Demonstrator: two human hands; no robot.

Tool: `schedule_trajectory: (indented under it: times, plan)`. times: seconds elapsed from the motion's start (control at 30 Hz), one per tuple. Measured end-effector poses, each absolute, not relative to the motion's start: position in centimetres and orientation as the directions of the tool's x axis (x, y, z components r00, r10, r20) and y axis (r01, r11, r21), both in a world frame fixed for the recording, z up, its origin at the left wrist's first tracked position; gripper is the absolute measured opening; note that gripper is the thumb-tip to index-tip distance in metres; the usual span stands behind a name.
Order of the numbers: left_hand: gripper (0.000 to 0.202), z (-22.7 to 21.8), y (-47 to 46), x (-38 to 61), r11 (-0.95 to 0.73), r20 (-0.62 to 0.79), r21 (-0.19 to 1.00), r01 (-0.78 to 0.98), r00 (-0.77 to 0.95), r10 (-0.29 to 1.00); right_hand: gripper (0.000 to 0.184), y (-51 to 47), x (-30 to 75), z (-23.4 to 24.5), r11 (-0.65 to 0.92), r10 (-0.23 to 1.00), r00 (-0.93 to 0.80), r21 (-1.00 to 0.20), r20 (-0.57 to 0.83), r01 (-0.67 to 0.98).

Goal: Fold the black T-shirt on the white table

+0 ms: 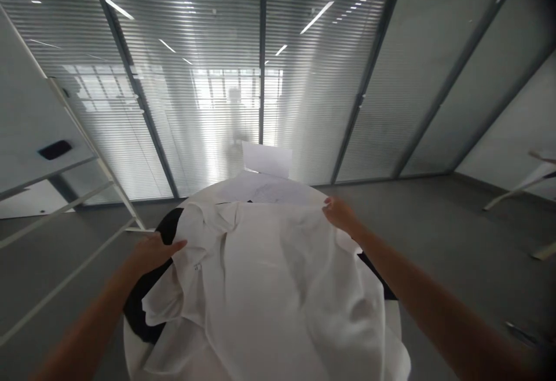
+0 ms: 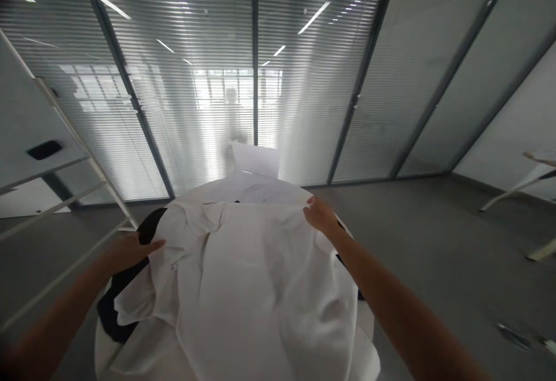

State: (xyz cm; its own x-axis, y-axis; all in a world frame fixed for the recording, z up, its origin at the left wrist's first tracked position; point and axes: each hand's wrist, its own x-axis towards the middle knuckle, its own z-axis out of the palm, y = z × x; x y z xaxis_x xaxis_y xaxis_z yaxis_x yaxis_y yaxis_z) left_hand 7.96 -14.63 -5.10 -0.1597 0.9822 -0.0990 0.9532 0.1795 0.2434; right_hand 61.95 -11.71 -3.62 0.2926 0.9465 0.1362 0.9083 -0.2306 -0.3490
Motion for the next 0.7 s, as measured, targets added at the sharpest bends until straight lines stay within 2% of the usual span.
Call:
schedule_trajectory:
  times: [0.1,0.23,0.33,0.43,0.6,0.7]
  plan:
    - [0.092,-5.9,-16.3,8.4,0.183,-0.174,0.300,0.936,-0.135,0.975,0.032,-12.9,58.8,-5.6,-0.125,0.985,0.153,-0.263,0.085,0.957]
    - [0.070,-7.0,-17.9,10.1,0.163,-0.069,0.289,0.943,-0.149,0.986,0.034,-13.3,56.7,-6.5,-0.121,0.988,0.129,-0.082,0.088,0.989]
    - [0.058,-7.6,-18.6,11.3,0.138,-0.010,0.277,0.951,-0.141,0.990,0.033,-12.2,56.3,-6.1,-0.163,0.983,0.165,-0.028,0.082,0.986]
    - [0.052,-7.7,-19.4,12.3,0.164,0.025,0.281,0.946,-0.178,0.984,0.033,-10.6,55.8,-5.7,-0.132,0.989,0.133,-0.022,0.071,0.991]
    - [0.042,-6.3,-21.2,13.6,0.186,0.012,0.200,0.962,-0.192,0.981,0.034,-9.3,53.3,-6.8,0.188,0.980,-0.178,-0.127,0.091,0.974]
    - [0.035,-4.5,-21.3,13.8,0.174,0.060,0.175,0.969,-0.186,0.981,0.041,-9.3,51.9,-8.0,0.262,0.965,-0.258,-0.194,0.044,0.946]
